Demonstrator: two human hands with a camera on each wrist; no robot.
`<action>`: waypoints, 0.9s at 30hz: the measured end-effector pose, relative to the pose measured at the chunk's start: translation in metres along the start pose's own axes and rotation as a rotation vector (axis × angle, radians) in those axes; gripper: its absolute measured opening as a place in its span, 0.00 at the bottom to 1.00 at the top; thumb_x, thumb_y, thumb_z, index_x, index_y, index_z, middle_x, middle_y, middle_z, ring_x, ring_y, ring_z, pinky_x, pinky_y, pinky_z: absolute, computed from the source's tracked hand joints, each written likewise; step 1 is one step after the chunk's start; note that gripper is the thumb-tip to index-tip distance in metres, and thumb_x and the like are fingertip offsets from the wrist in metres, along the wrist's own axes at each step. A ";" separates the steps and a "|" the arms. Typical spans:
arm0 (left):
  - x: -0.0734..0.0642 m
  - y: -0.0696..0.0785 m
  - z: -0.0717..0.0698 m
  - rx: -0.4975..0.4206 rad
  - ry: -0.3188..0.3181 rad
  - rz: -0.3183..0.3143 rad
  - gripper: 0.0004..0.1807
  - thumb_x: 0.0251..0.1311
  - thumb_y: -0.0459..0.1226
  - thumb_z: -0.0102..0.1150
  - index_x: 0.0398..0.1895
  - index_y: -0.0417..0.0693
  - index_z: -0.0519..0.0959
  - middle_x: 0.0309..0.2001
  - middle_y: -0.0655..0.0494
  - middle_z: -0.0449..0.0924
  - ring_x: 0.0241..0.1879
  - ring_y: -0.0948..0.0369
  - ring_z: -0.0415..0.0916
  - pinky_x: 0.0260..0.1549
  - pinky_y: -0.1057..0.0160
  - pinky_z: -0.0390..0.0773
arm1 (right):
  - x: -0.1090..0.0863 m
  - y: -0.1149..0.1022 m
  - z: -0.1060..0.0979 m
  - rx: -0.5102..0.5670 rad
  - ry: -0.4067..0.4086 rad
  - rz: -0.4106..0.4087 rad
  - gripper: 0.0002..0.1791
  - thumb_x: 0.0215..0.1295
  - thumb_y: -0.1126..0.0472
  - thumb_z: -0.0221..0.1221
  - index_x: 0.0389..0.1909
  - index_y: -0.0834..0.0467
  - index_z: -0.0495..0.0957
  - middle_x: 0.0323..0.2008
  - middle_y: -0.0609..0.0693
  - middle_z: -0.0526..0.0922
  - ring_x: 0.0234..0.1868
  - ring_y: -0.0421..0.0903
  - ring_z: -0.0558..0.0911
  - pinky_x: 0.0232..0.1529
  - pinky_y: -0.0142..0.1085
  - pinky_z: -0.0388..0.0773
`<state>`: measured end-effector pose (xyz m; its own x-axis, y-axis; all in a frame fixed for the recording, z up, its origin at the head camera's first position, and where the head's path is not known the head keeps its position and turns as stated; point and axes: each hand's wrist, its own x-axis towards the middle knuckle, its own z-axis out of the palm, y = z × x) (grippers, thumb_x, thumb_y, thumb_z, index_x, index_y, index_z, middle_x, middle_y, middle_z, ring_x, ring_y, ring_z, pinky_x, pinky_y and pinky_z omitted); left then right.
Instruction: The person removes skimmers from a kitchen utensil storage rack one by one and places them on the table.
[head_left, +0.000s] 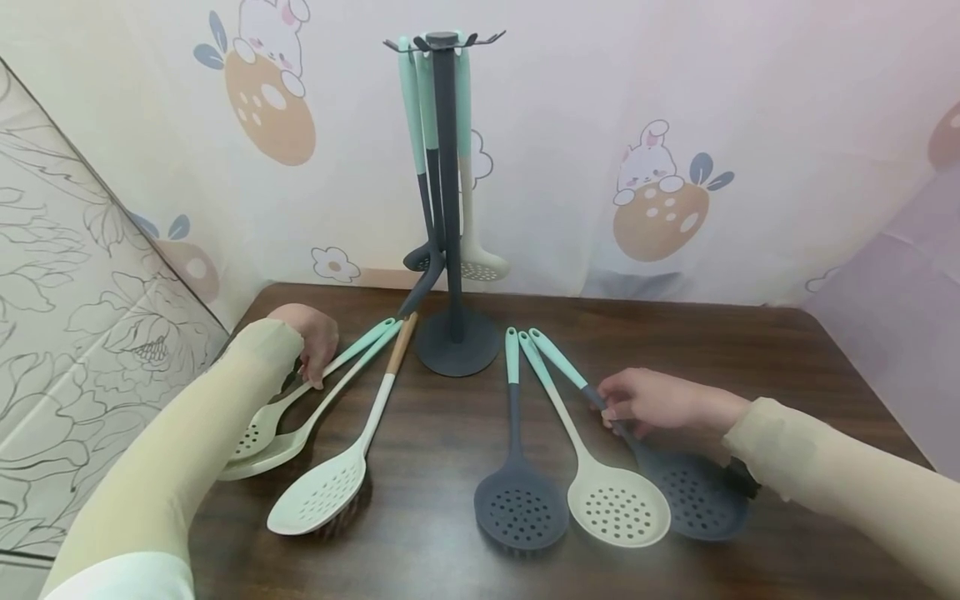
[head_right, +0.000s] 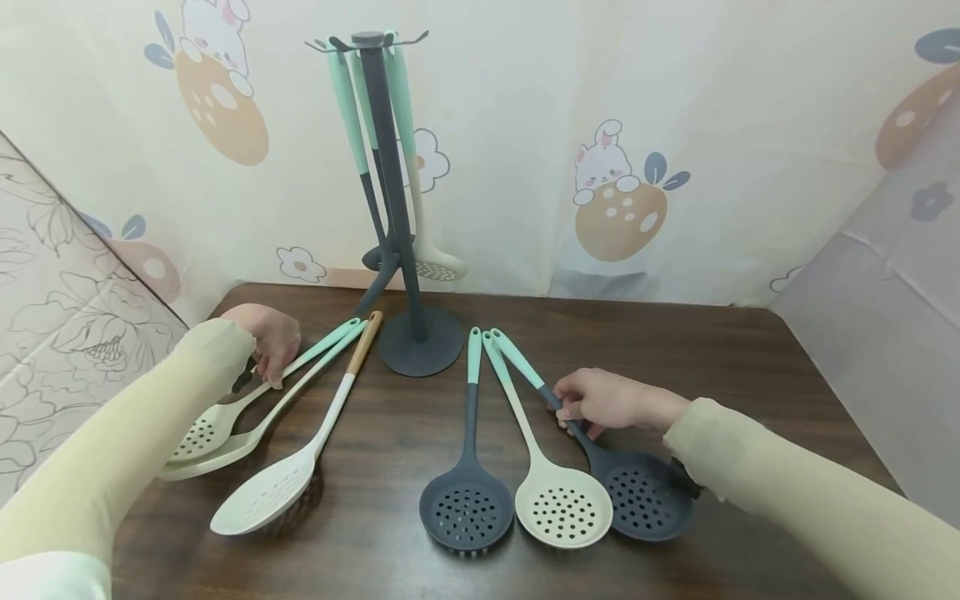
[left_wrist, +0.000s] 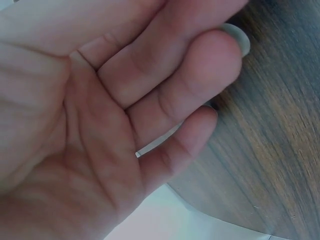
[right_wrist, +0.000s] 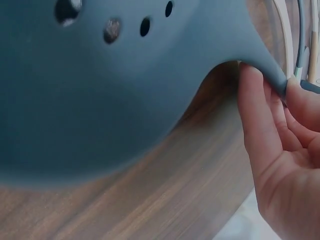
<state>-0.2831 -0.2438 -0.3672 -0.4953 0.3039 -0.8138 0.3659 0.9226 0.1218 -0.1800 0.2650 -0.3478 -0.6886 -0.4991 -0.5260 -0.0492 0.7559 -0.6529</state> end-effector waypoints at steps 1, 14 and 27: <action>0.000 0.000 0.000 0.004 0.001 0.002 0.10 0.50 0.42 0.77 0.24 0.46 0.87 0.26 0.57 0.86 0.35 0.61 0.81 0.40 0.58 0.79 | 0.001 0.000 0.000 0.003 -0.002 0.002 0.08 0.69 0.69 0.56 0.46 0.62 0.79 0.34 0.51 0.83 0.38 0.49 0.82 0.36 0.46 0.82; 0.001 -0.001 0.000 0.001 -0.006 0.020 0.09 0.50 0.41 0.77 0.24 0.46 0.87 0.26 0.57 0.86 0.35 0.61 0.82 0.42 0.57 0.79 | 0.008 -0.003 -0.003 -0.010 0.001 0.021 0.09 0.68 0.68 0.56 0.48 0.64 0.77 0.34 0.51 0.83 0.39 0.49 0.82 0.36 0.46 0.83; 0.003 -0.004 -0.001 -0.005 -0.009 0.025 0.10 0.50 0.43 0.77 0.24 0.46 0.87 0.27 0.56 0.86 0.35 0.61 0.82 0.43 0.57 0.80 | 0.010 -0.004 -0.002 -0.024 0.038 0.061 0.11 0.67 0.67 0.60 0.49 0.64 0.76 0.38 0.53 0.80 0.40 0.50 0.81 0.37 0.45 0.83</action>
<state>-0.2868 -0.2463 -0.3700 -0.4787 0.3244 -0.8159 0.3744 0.9160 0.1445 -0.1887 0.2580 -0.3494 -0.7181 -0.4352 -0.5431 -0.0227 0.7946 -0.6067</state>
